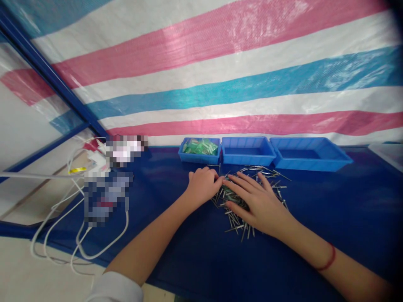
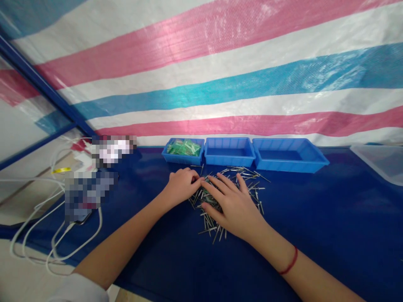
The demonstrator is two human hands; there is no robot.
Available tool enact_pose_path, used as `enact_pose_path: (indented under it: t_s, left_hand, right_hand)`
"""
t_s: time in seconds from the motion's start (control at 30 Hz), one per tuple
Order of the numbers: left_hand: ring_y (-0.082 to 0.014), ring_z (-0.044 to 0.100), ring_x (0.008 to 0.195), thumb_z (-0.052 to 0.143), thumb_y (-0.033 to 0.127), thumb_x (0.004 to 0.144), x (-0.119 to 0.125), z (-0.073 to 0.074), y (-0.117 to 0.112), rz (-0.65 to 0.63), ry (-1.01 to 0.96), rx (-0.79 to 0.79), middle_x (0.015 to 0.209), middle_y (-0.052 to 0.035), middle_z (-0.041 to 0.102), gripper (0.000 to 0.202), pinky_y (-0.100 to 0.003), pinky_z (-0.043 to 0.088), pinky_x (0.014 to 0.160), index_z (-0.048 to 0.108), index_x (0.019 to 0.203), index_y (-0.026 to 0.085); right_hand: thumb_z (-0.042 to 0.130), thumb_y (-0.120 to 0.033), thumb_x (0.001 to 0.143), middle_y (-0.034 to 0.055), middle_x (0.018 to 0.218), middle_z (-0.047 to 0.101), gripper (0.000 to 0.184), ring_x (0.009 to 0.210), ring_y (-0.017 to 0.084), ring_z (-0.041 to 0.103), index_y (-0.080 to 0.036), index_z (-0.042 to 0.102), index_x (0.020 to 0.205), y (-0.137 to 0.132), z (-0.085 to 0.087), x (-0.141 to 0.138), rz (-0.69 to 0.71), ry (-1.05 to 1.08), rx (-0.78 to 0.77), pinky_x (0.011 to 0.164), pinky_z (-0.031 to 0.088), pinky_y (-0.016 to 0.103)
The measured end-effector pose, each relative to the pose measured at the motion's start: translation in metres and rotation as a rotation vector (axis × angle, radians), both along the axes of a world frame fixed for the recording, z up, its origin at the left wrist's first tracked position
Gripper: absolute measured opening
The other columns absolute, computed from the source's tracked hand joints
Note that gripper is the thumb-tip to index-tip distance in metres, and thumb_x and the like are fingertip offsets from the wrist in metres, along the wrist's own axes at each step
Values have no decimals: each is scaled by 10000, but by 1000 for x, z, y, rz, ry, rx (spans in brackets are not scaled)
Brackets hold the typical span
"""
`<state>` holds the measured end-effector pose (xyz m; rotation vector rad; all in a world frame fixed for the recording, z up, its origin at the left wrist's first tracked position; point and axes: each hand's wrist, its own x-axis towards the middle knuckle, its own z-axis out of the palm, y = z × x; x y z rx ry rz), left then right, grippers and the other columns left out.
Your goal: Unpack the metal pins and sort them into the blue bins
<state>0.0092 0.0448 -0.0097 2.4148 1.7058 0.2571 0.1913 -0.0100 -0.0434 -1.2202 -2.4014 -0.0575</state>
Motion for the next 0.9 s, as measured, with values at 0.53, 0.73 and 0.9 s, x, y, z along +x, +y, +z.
enact_pose_path:
  t_s: [0.53,0.73,0.9]
  left_hand:
    - [-215,633,812,379,273,952,-2,18,-15,2,-136,76,869,-54,643,211,-318,454,738,556,893,176]
    - [-193,636,711,457,254,907,-6,19,-19,11,-269,88,762,-4,647,102,-290,437,660,507,837,199]
    - [-146,628,682,543,227,852,-8,24,-20,73,-574,67,817,7,677,278,-259,458,675,478,1121,201]
  right_hand:
    - [457,-386,930,103,1324,589,364,1259,291,494,-215,591,1221,-2,-1,-1,-28,3,-11,1059,281,542]
    - [449,-394,935,94,1330,584,355,1264,281,491,-231,578,1222,-4,-1,-1,-30,4,-28,1059,287,530]
    - [489,-428,911,142,1276,612,469,1300,313,449,-162,491,1297,-4,-2,1,-59,96,-27,1094,228,578]
